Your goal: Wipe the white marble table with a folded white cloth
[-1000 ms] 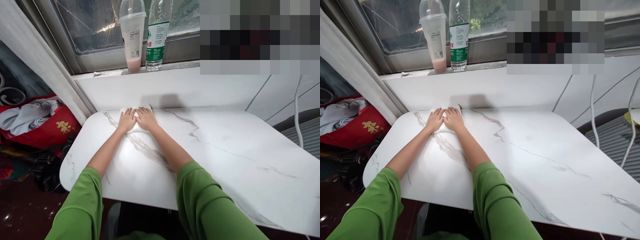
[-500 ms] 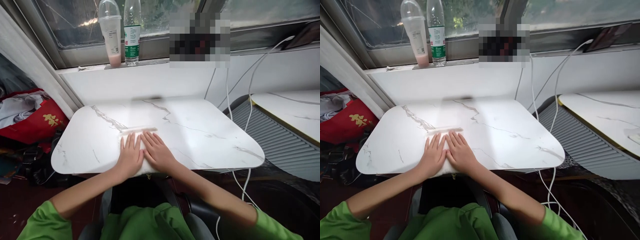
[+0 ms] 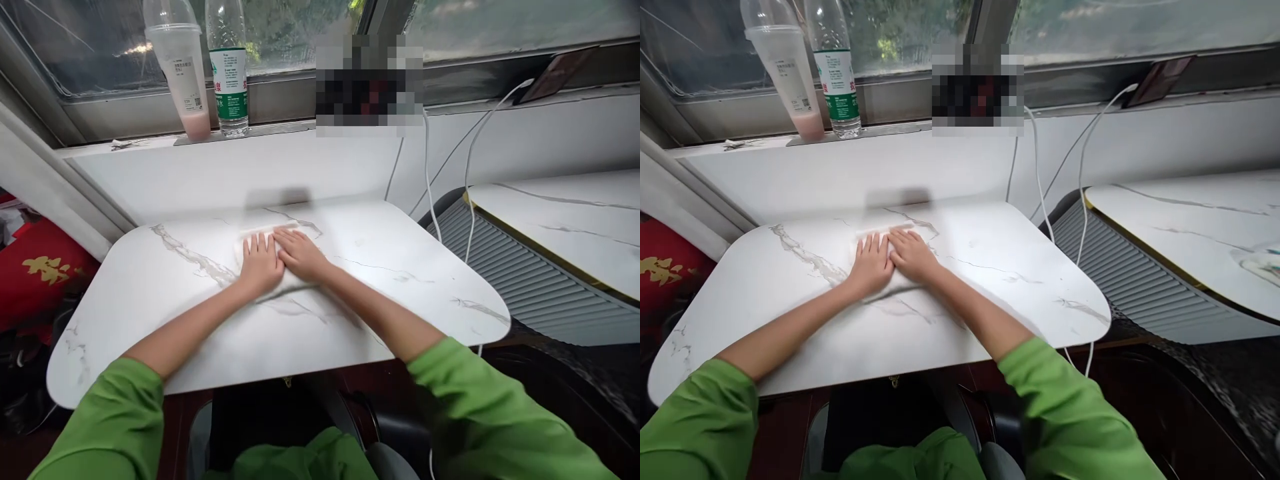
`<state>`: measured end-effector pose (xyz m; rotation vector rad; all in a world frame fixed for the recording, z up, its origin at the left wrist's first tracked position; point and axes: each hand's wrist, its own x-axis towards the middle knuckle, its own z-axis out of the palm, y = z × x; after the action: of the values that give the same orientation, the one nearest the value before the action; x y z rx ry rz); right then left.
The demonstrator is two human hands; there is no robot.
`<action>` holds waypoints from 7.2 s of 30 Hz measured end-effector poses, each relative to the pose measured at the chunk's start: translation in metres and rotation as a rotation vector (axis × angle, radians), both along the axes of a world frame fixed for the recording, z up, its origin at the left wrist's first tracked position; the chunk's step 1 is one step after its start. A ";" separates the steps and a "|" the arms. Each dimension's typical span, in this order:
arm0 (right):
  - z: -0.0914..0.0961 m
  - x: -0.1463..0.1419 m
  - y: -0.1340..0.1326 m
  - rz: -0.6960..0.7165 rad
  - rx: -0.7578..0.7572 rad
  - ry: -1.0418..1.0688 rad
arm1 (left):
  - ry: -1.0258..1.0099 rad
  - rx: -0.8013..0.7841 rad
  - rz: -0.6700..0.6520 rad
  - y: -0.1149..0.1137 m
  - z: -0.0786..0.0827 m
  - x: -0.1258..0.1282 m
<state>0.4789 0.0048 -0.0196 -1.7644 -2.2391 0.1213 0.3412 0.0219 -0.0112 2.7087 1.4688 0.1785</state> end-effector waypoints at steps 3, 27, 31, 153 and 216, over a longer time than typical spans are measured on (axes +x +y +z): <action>0.000 0.017 0.058 -0.074 0.018 0.007 | 0.009 0.029 -0.022 0.058 0.002 0.023; -0.006 0.043 0.011 -0.034 0.076 0.022 | -0.075 0.091 0.089 -0.001 -0.005 0.050; -0.012 0.068 -0.054 -0.004 0.120 0.035 | -0.094 0.099 0.036 -0.065 -0.008 0.068; -0.018 0.080 -0.180 -0.343 0.220 -0.128 | -0.046 -0.052 -0.450 -0.139 0.002 0.085; -0.002 -0.023 -0.013 -0.095 0.007 -0.047 | -0.017 -0.100 0.026 0.000 0.007 -0.014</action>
<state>0.4558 -0.0082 -0.0214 -1.8852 -2.1794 0.0528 0.3268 0.0215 -0.0046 2.6041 1.4682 0.1245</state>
